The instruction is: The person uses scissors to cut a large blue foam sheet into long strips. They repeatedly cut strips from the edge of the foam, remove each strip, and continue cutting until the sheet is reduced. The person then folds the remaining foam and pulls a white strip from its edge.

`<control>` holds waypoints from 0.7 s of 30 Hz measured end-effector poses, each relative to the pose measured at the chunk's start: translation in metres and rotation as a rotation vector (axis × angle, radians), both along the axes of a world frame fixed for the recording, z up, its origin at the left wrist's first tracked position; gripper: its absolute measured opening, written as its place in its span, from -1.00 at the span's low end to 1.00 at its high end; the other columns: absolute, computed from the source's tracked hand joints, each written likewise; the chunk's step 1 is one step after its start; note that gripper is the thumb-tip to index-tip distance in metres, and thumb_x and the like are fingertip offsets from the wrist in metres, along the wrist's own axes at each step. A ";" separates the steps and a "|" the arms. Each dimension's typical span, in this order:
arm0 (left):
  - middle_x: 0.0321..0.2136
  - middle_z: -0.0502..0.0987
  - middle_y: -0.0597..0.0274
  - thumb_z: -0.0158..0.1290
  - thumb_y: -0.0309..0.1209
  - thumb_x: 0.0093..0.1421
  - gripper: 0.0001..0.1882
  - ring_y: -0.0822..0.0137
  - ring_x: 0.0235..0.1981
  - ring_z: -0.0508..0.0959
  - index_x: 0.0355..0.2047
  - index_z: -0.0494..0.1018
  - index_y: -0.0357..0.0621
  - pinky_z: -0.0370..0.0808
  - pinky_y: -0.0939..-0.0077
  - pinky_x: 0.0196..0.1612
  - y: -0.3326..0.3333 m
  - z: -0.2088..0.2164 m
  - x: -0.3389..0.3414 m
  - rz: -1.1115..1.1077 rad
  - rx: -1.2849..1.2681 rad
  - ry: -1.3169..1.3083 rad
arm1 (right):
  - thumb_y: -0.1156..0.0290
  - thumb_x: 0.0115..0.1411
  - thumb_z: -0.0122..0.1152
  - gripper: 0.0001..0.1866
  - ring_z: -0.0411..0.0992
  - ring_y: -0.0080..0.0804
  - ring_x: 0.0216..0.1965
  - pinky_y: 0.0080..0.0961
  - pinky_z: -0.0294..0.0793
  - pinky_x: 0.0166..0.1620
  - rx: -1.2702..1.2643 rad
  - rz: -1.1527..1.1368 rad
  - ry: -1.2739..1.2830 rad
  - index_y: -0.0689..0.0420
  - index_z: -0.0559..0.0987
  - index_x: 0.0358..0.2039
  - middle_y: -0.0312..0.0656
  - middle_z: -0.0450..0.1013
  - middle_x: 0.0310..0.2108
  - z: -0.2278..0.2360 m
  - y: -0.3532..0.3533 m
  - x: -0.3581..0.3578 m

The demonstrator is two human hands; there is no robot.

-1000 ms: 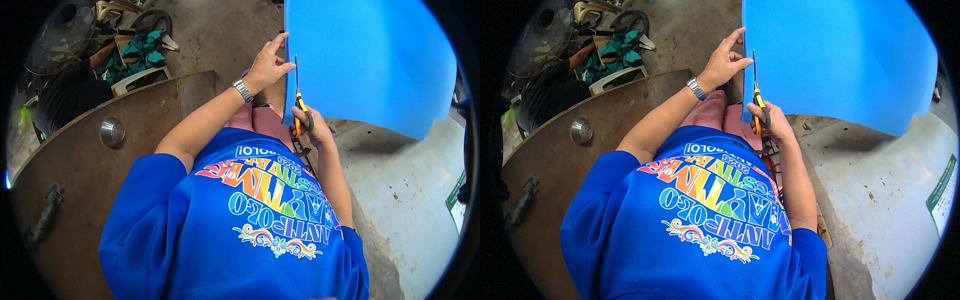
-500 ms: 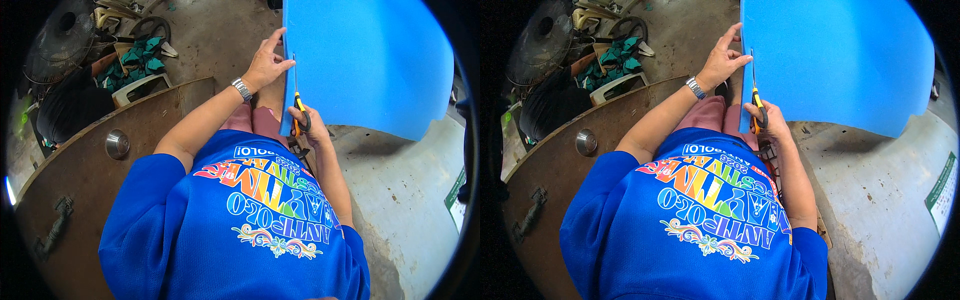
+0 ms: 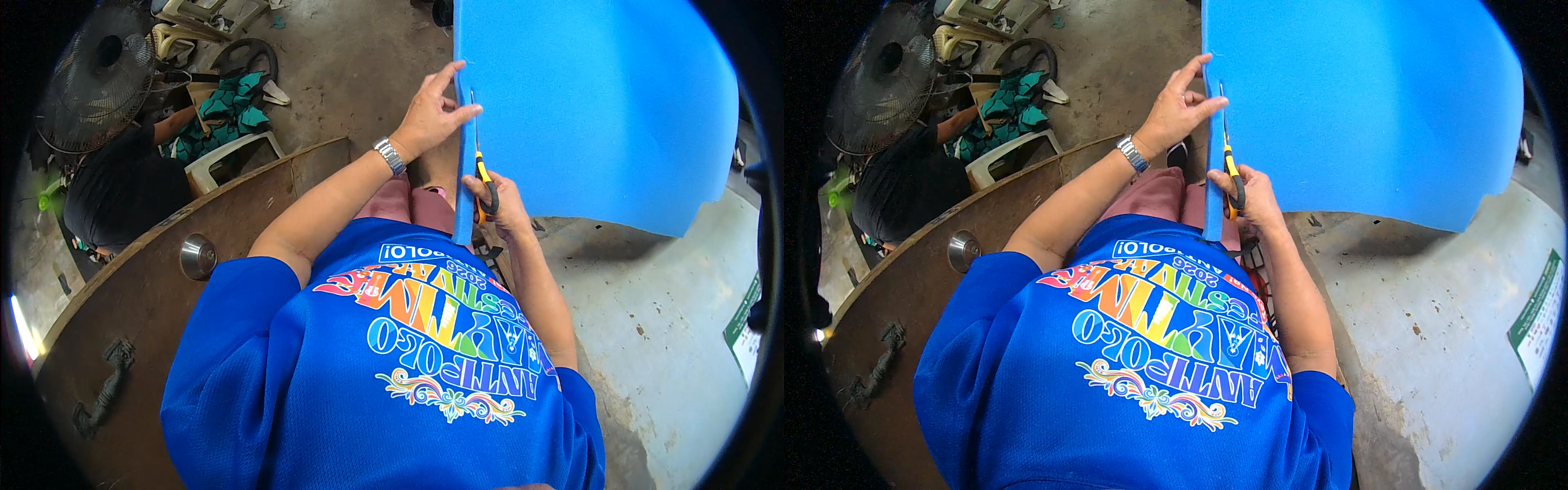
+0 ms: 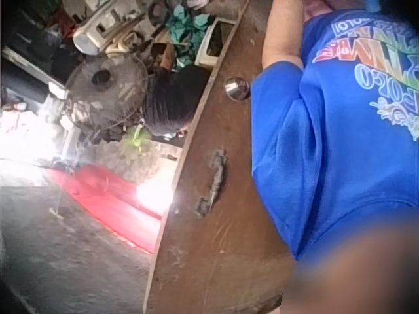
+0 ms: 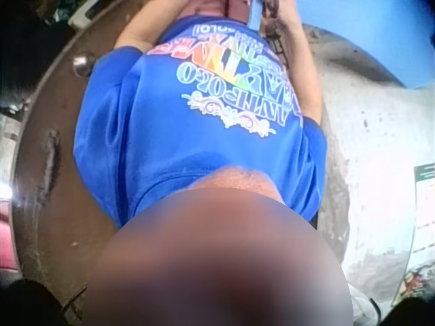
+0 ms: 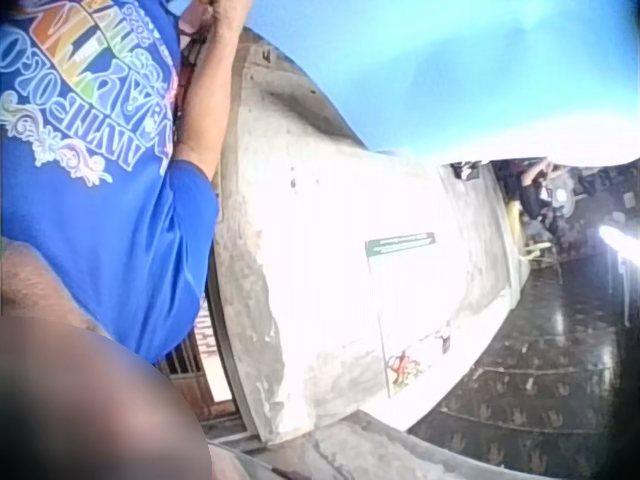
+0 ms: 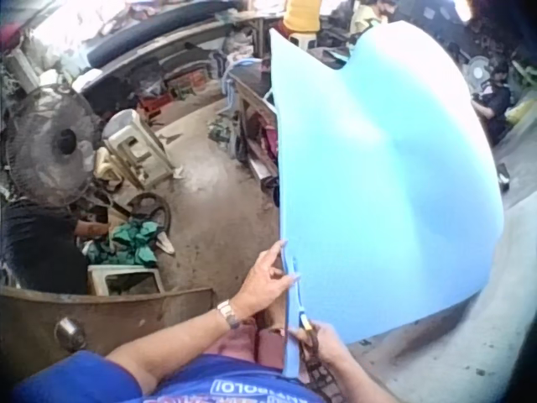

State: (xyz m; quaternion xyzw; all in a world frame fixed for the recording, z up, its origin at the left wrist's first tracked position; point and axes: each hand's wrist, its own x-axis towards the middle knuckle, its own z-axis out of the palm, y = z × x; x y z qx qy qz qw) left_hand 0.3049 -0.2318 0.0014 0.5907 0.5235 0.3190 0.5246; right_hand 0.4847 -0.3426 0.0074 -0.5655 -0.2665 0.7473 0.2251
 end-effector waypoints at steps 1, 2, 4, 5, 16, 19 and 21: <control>0.08 0.26 -0.02 0.26 -0.50 0.12 -0.14 0.30 -0.15 0.63 0.38 0.09 0.03 0.63 0.50 -0.16 0.005 0.000 0.000 0.015 0.040 -0.001 | -0.04 0.10 0.41 -0.51 0.38 -0.63 -0.56 -0.66 0.35 -0.52 0.010 0.009 -0.025 0.15 0.55 -0.27 -0.35 0.42 -0.55 -0.001 0.002 0.001; 0.07 0.27 -0.01 0.26 -0.51 0.13 -0.13 0.34 -0.18 0.63 0.39 0.07 0.03 0.62 0.52 -0.17 0.008 0.000 -0.001 0.004 0.080 0.061 | -0.09 0.10 0.38 -0.50 0.36 -0.60 -0.57 -0.63 0.31 -0.50 0.067 -0.006 -0.033 0.14 0.55 -0.30 -0.34 0.41 -0.55 -0.003 0.004 -0.001; 0.07 0.27 0.02 0.25 -0.52 0.13 -0.13 0.36 -0.21 0.62 0.39 0.07 0.03 0.62 0.53 -0.18 0.011 -0.001 -0.002 -0.025 0.029 0.046 | -0.12 0.10 0.36 -0.48 0.34 -0.60 -0.55 -0.60 0.29 -0.51 0.001 0.068 0.000 0.13 0.55 -0.31 -0.35 0.40 -0.55 -0.005 0.015 0.005; 0.07 0.26 0.03 0.25 -0.52 0.13 -0.13 0.38 -0.22 0.62 0.39 0.06 0.03 0.61 0.54 -0.19 0.011 -0.001 -0.004 -0.036 0.013 0.043 | -0.14 0.10 0.34 -0.48 0.33 -0.59 -0.54 -0.59 0.28 -0.51 -0.037 0.108 0.007 0.13 0.55 -0.32 -0.35 0.40 -0.54 -0.006 0.022 0.009; 0.07 0.27 0.05 0.23 -0.48 0.17 -0.17 0.38 -0.25 0.62 0.39 0.08 0.02 0.61 0.56 -0.21 0.016 -0.001 -0.005 0.020 -0.004 0.027 | -0.09 0.06 0.42 -0.49 0.27 -0.67 -0.55 -0.60 0.23 -0.51 0.035 0.030 -0.013 0.16 0.57 -0.38 -0.42 0.36 -0.57 -0.003 0.030 -0.003; 0.08 0.28 -0.03 0.25 -0.44 0.14 -0.17 0.31 -0.24 0.65 0.37 0.10 0.00 0.62 0.52 -0.18 0.025 -0.002 -0.005 0.034 0.041 0.052 | -0.12 0.07 0.40 -0.47 0.27 -0.64 -0.54 -0.58 0.22 -0.50 0.036 0.070 -0.038 0.15 0.57 -0.36 -0.40 0.36 -0.56 0.000 0.033 0.001; 0.08 0.29 -0.02 0.25 -0.44 0.15 -0.17 0.31 -0.24 0.65 0.38 0.10 -0.01 0.62 0.53 -0.18 0.025 -0.002 -0.007 0.017 0.038 0.040 | -0.16 0.07 0.37 -0.45 0.27 -0.62 -0.53 -0.57 0.22 -0.49 0.010 0.094 -0.018 0.14 0.56 -0.33 -0.39 0.36 -0.54 0.001 0.037 0.005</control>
